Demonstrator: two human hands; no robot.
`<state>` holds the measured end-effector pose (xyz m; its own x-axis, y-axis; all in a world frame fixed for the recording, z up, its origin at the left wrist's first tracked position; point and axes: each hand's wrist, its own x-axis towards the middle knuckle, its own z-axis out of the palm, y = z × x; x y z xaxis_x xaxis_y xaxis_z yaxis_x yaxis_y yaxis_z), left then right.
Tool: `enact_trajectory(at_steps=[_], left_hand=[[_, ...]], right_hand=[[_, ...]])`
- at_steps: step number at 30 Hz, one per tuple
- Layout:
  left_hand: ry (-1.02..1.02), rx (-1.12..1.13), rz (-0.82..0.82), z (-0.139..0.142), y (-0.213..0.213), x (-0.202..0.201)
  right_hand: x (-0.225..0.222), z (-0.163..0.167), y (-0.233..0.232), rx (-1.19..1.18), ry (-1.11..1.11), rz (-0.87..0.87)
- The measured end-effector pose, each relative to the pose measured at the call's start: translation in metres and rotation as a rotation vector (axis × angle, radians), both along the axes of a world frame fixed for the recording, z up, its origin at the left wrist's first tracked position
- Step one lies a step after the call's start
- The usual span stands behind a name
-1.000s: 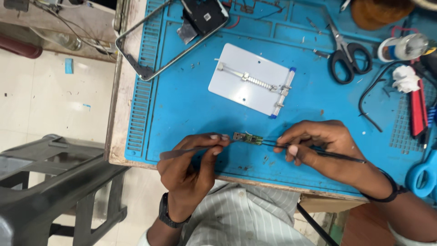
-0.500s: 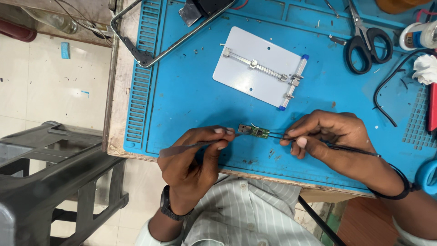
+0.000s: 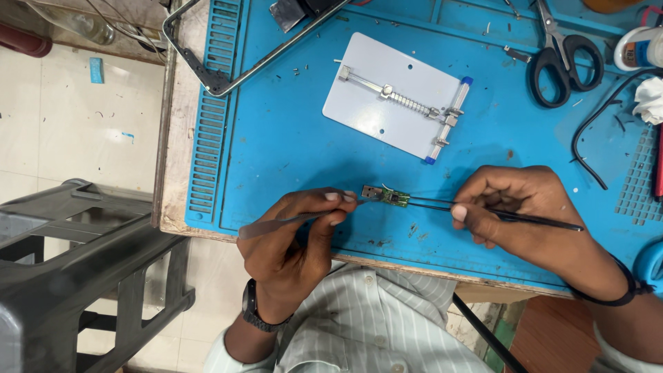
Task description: The person uses a hot air rework gun to heat a small USB circuit board held in a fixture, then works on the board with tweezers and a metal spudger, cleaning and adjusting its components. They later secure the board in a clamp holder and continue manipulating it with tweezers and a spudger.
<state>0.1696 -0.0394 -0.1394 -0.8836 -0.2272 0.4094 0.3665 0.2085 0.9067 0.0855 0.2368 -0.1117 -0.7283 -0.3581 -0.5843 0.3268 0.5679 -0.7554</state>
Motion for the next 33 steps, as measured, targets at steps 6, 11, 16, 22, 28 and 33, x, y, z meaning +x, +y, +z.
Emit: enact_trajectory(at_steps=[6, 11, 16, 22, 28, 33], left_hand=[[0.003, 0.011, 0.004, 0.000, 0.000, 0.001], [0.012, -0.006, 0.003, 0.001, 0.000, 0.003], [0.008, 0.008, 0.012, 0.000, 0.000, 0.009], [0.057, 0.012, 0.037, -0.002, -0.001, 0.011], [0.014, -0.049, 0.035, 0.004, -0.005, 0.011], [0.020, -0.051, 0.039, 0.004, -0.006, 0.010]], right_hand=[[0.000, -0.003, 0.002, -0.162, -0.078, -0.069], [0.001, -0.006, 0.004, -0.093, -0.109, -0.047], [0.008, -0.005, 0.003, -0.174, 0.007, -0.020], [0.012, -0.003, -0.001, -0.115, 0.073, 0.023], [0.017, -0.001, -0.006, -0.118, 0.397, 0.192], [0.016, -0.003, -0.007, -0.113, 0.436, 0.216]])
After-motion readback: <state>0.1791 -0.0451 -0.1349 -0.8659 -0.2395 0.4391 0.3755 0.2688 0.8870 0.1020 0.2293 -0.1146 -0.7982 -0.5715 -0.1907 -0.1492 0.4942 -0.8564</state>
